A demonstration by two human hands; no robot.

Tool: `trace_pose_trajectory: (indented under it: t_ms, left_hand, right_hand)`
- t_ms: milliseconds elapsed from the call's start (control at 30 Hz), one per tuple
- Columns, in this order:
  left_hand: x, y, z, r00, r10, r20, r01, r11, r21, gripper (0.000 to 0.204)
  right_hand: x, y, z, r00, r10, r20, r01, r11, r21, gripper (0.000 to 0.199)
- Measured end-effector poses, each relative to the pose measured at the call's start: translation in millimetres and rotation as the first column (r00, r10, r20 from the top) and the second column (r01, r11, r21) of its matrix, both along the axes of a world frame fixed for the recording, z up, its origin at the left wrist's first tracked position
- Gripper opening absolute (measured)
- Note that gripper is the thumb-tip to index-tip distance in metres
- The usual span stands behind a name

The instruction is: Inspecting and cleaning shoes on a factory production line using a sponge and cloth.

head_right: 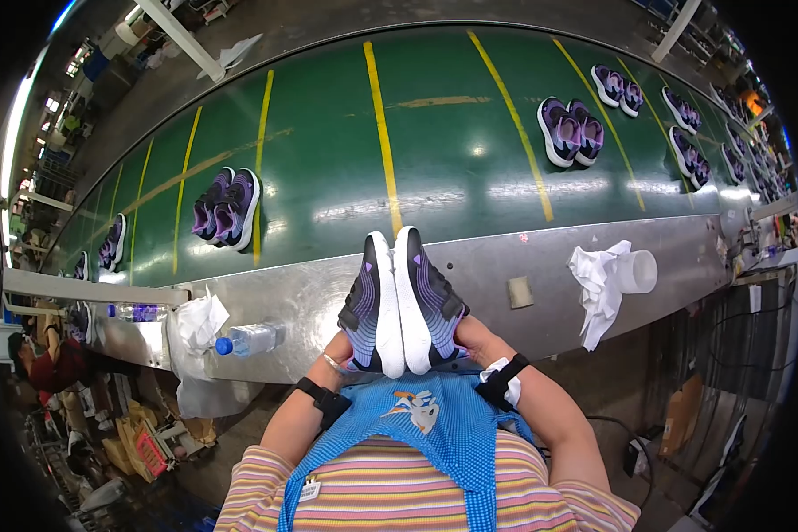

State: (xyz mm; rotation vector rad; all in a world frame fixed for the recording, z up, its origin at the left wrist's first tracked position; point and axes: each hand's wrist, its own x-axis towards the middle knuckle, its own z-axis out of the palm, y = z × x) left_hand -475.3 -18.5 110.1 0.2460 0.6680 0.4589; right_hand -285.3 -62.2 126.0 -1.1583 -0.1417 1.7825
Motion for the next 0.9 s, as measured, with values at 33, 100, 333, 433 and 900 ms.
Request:
trace_pose_trajectory:
  t_ms: [33,100,333,433,900]
  left_hand:
    - [1,0,0,1.0,-0.001,-0.007,0.001,1.0,0.003,0.033]
    - [2,2,1,1.0,-0.006,-0.018,0.007,1.0,0.009,0.033]
    - [-4,3,2,0.998,-0.046,-0.038,0.047,0.998,0.045,0.033]
    - [-15,-2,1,0.997,-0.055,-0.057,0.058,0.997,0.043,0.034]
    - [-20,-1,0,0.985,-0.108,-0.131,0.117,0.991,0.058,0.035]
  right_hand:
    - [-2,0,-3,1.0,0.012,0.004,-0.012,1.0,0.005,0.034]
    - [-1,0,-4,0.999,0.03,0.015,-0.031,0.999,0.016,0.034]
    - [-8,0,-3,0.994,0.073,0.076,-0.078,0.995,0.063,0.034]
    - [-6,2,-4,0.991,0.099,0.09,-0.105,0.992,0.067,0.034]
    - [-2,4,-8,0.962,0.202,0.181,-0.223,0.969,0.104,0.035]
